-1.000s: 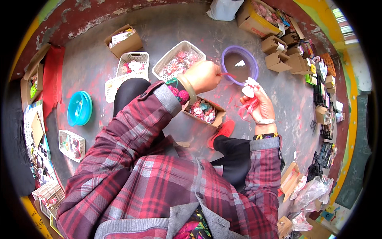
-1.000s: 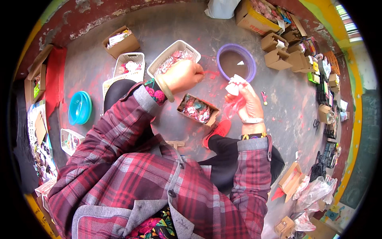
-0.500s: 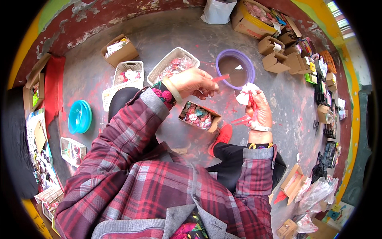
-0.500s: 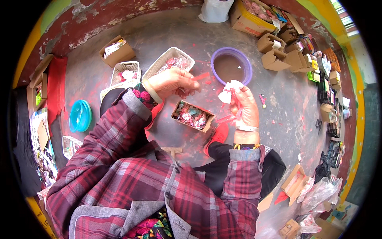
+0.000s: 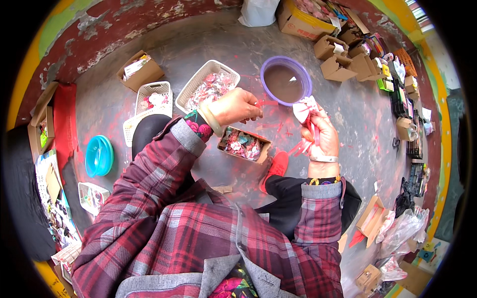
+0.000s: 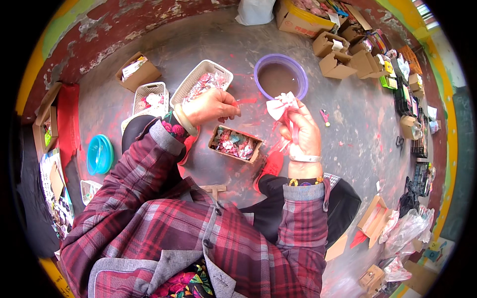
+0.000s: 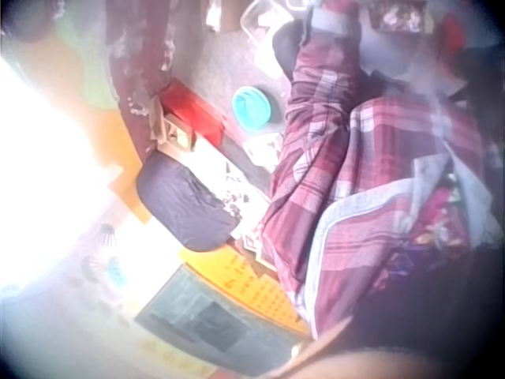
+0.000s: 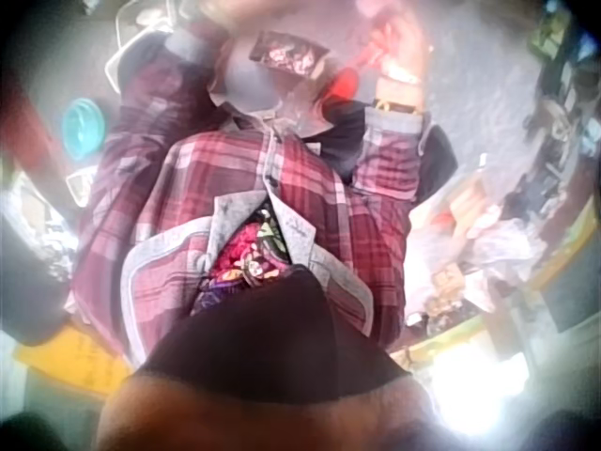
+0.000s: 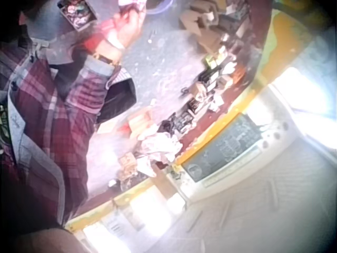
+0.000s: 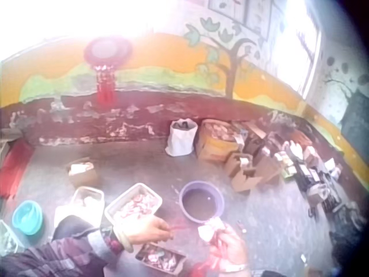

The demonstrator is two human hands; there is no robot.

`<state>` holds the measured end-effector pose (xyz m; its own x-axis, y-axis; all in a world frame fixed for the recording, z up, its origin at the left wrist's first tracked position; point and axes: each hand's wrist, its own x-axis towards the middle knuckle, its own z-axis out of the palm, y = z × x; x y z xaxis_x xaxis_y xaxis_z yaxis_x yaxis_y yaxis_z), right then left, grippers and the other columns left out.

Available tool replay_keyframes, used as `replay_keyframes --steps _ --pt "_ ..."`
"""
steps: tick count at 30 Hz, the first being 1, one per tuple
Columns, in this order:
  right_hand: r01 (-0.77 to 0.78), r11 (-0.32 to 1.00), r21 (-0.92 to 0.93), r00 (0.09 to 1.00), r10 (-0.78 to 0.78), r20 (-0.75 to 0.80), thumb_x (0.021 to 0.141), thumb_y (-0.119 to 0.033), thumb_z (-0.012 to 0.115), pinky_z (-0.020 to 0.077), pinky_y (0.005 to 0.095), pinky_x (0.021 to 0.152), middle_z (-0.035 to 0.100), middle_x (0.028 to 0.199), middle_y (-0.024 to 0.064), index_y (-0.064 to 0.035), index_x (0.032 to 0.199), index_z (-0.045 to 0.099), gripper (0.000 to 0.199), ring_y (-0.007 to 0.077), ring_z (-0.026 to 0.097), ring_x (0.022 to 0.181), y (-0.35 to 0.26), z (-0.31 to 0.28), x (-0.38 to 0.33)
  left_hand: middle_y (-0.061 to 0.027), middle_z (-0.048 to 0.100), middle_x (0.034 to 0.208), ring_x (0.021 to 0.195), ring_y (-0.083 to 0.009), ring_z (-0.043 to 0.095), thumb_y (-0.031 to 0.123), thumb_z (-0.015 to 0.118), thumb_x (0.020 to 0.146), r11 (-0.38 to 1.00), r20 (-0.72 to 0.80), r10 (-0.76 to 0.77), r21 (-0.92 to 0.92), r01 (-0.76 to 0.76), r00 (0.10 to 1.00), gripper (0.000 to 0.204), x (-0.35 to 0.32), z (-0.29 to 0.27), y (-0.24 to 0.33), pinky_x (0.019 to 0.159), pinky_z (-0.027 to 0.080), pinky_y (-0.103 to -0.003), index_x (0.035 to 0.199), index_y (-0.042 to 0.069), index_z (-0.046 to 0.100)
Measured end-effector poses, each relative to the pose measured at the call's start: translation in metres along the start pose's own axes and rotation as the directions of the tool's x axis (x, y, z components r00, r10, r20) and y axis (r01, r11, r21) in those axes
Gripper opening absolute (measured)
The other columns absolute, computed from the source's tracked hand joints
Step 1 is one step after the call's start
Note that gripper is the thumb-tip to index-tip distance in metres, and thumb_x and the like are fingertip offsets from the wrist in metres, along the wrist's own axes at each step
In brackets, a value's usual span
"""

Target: The person sits on the floor and wraps small decorative items with clear plastic film. They pick items from a white basket, wrap them by hand, and place the wrapped items into a cardboard box.

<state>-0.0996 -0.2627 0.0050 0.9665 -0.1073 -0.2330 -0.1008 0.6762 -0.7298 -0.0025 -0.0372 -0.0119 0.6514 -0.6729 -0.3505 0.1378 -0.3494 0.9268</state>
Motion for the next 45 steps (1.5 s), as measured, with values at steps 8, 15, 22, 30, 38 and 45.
replay_keyframes --steps 8,15,22,30,38,45 --pt "0.035 0.999 -0.024 0.999 -0.036 -0.031 0.083 -0.008 0.056 0.0344 0.0179 0.040 0.061 0.098 0.0113 -0.0010 0.107 0.052 0.025 0.0140 0.061 0.079 0.001 0.019 -0.003 -0.0089 0.064 0.072 0.064 -0.0139 0.060 0.020 0.062 0.077 0.991 -0.008 0.061 0.118 -0.060 0.998 0.025 -0.003 0.002 0.001 0.059 0.048 -0.027 0.085 -0.004 0.065" --pt "0.078 0.989 -0.123 0.997 -0.081 -0.019 0.080 -0.004 0.060 0.0358 0.0161 0.040 0.061 0.095 0.0098 -0.0030 0.105 0.053 0.026 0.0137 0.061 0.077 0.007 0.016 0.002 -0.0087 0.064 0.071 0.064 -0.0143 0.060 0.021 0.062 0.076 0.982 -0.007 0.084 0.168 -0.081 0.996 0.025 -0.010 0.001 0.008 0.060 0.048 -0.028 0.085 -0.002 0.066" --pt "0.058 0.982 -0.178 0.985 -0.027 0.173 0.080 -0.002 0.061 0.0487 0.0195 0.055 0.062 0.095 0.0092 -0.0023 0.104 0.053 0.025 0.0168 0.062 0.081 -0.003 0.016 -0.004 -0.0060 0.063 0.071 0.067 -0.0120 0.058 0.020 0.063 0.077 0.987 0.053 0.009 0.160 -0.017 0.999 0.023 -0.016 -0.005 0.011 0.061 0.046 -0.026 0.086 -0.001 0.066" --pt "0.166 0.822 -0.544 0.956 0.001 0.293 0.078 -0.003 0.065 0.0480 0.0233 0.072 0.062 0.089 0.0045 -0.0010 0.093 0.059 0.016 0.0110 0.060 0.083 0.005 0.037 -0.012 -0.0052 0.061 0.066 0.060 -0.0111 0.055 0.021 0.062 0.076 0.950 0.266 0.035 0.289 -0.115 0.963 0.023 -0.017 0.004 0.009 0.056 0.044 -0.027 0.085 0.000 0.066" --pt "0.135 0.720 -0.681 0.965 0.060 0.255 0.079 -0.005 0.064 0.0486 0.0230 0.069 0.062 0.086 0.0050 -0.0007 0.093 0.058 0.016 0.0109 0.060 0.078 0.009 0.036 -0.009 -0.0018 0.059 0.064 0.059 -0.0081 0.052 0.020 0.063 0.076 0.978 0.313 -0.037 0.209 -0.031 0.949 0.024 -0.019 0.003 0.012 0.054 0.042 -0.025 0.089 0.000 0.066" --pt "0.058 0.714 -0.698 0.962 0.147 0.231 0.079 -0.006 0.064 0.0467 0.0222 0.067 0.062 0.083 0.0029 -0.0009 0.092 0.059 0.015 0.0092 0.058 0.076 0.007 0.038 -0.009 -0.0073 0.064 0.071 0.065 -0.0128 0.057 0.020 0.061 0.077 0.934 0.314 0.031 0.329 -0.140 0.949 0.028 -0.018 0.003 0.009 0.062 0.046 -0.029 0.095 0.000 0.065"
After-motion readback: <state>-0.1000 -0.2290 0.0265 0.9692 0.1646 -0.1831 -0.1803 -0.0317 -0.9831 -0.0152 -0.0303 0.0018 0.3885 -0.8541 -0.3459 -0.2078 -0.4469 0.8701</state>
